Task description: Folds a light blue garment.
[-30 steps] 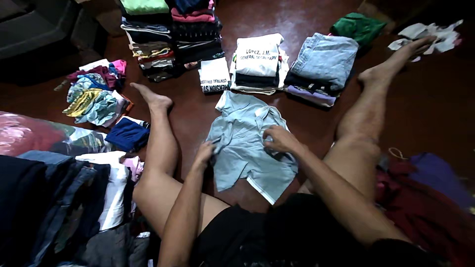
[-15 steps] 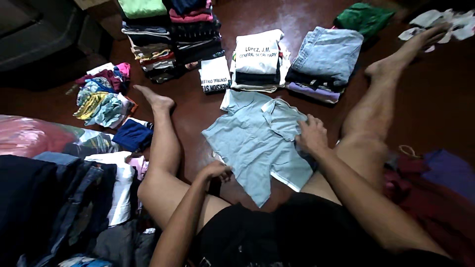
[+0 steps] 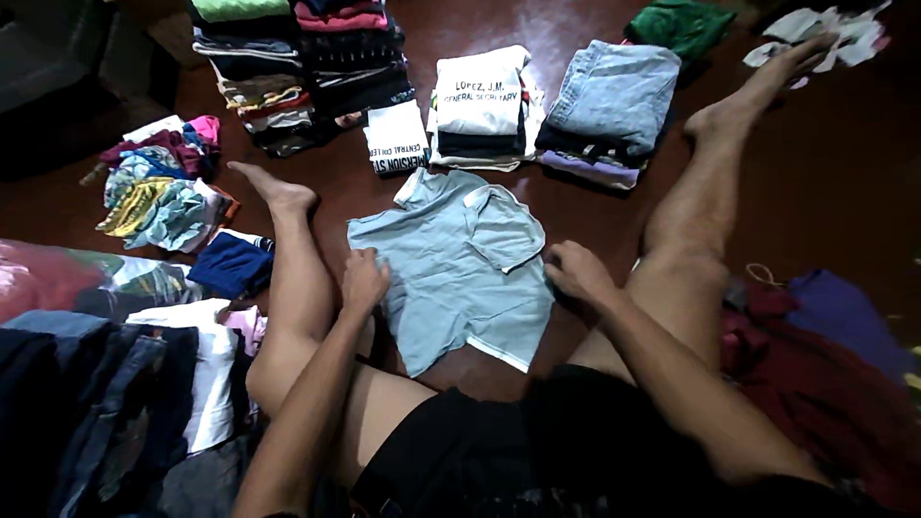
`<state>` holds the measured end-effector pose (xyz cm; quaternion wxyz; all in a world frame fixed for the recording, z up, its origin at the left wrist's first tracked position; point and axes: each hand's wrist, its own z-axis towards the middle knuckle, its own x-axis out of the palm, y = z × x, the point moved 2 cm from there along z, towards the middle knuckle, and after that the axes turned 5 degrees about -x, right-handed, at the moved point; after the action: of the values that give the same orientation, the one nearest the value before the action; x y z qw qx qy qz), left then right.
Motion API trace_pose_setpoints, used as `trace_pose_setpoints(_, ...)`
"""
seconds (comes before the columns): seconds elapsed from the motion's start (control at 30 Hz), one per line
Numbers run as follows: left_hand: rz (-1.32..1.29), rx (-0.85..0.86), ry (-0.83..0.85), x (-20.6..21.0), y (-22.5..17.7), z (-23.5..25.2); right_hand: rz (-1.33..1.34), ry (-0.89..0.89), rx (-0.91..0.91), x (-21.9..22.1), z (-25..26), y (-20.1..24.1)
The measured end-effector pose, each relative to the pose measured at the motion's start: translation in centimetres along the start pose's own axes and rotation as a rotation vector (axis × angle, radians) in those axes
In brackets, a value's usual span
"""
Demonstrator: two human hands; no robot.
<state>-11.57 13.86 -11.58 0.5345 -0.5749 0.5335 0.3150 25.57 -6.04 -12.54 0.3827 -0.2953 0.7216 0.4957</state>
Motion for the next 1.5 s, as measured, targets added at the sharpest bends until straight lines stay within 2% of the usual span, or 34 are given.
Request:
trace_pose_setpoints(0.07, 0.101, 0.009, 0.197, -0.4, -1.7, -3.3, 0.007, 0.101, 0.211, 0.6, -0.4, -1.0)
trace_pose_setpoints(0.13, 0.217, -0.121, 0.406, 0.7, -1.5, -5.9, 0.021, 0.145, 0.317, 1.6, -0.7, -0.6)
trace_pose_setpoints(0.2, 0.217, -0.249, 0.473, 2.3, -0.4, -7.2, 0.01, 0.151, 0.324, 2.4, -0.6, 0.7)
trace_pose_setpoints(0.27, 0.124, -0.289, 0.434, 3.4, -0.4, -8.0, -0.012, 0.151, 0.291, 2.9, 0.0, 1.5)
trace_pose_setpoints(0.43, -0.053, -0.137, 0.382, 4.9, -1.1, -9.6, 0.048, -0.001, 0.155, 2.4, 0.0, 1.3)
trace_pose_setpoints(0.5, -0.272, -0.147, 0.37, 4.5, -0.4, -8.9, 0.017, -0.01, 0.078, 2.3, -0.7, 0.8)
trace_pose_setpoints(0.57, -0.52, -0.181, 0.346, 4.2, 0.5, -8.2, -0.057, 0.149, -0.073, 3.0, -2.1, 1.7)
trace_pose_setpoints(0.63, -0.645, -0.207, 0.336, 4.2, 1.0, -8.3, -0.171, 0.368, -0.296, 5.0, -4.0, 3.9)
trace_pose_setpoints(0.7, -0.669, -0.203, 0.364, 4.1, 1.4, -8.6, -0.288, 0.509, -0.413, 7.9, -5.6, 5.3)
trace_pose_setpoints(0.77, -0.606, -0.142, 0.441, 3.9, 1.7, -8.9, -0.356, 0.556, -0.423, 9.0, -5.9, 5.8)
trace_pose_setpoints(0.87, -0.444, -0.05, 0.58, 3.7, 1.9, -9.4, -0.394, 0.525, -0.493, 8.2, -5.3, 4.7)
trace_pose_setpoints(0.93, -0.39, 0.003, 0.654, 3.7, 2.0, -9.5, -0.319, 0.569, -0.513, 6.3, -4.7, 3.3)
trace_pose_setpoints(1.03, -0.395, 0.053, 0.774, 3.2, 1.9, -9.4, 0.02, 0.542, -0.461, 1.8, -4.4, 1.8)
trace_pose_setpoints(1.13, -0.611, -0.05, 0.837, 2.7, 1.7, -9.7, 0.305, 0.451, -0.348, -2.0, -3.7, 1.6)
trace_pose_setpoints(1.23, -0.973, -0.238, 0.738, 1.5, 1.6, -9.2, 0.4, 0.299, -0.367, -4.6, 0.3, 3.9)
trace_pose_setpoints(1.3, -1.225, -0.353, 0.576, 1.4, 2.0, -8.6, 0.506, 0.164, -0.36, -5.0, 4.2, 5.7)
trace_pose_setpoints(1.37, -1.402, -0.508, 0.365, 1.9, 2.9, -7.6, 0.619, -0.014, -0.258, -4.0, 8.1, 7.1)
trace_pose_setpoints(1.43, -1.365, -0.632, 0.21, 2.0, 3.5, -7.0, 0.603, -0.068, -0.138, -2.7, 10.6, 7.5)
trace_pose_setpoints(1.5, -1.115, -0.52, 0.158, 2.1, 3.3, -6.7, 0.47, -0.015, -0.06, -1.5, 11.2, 6.8)
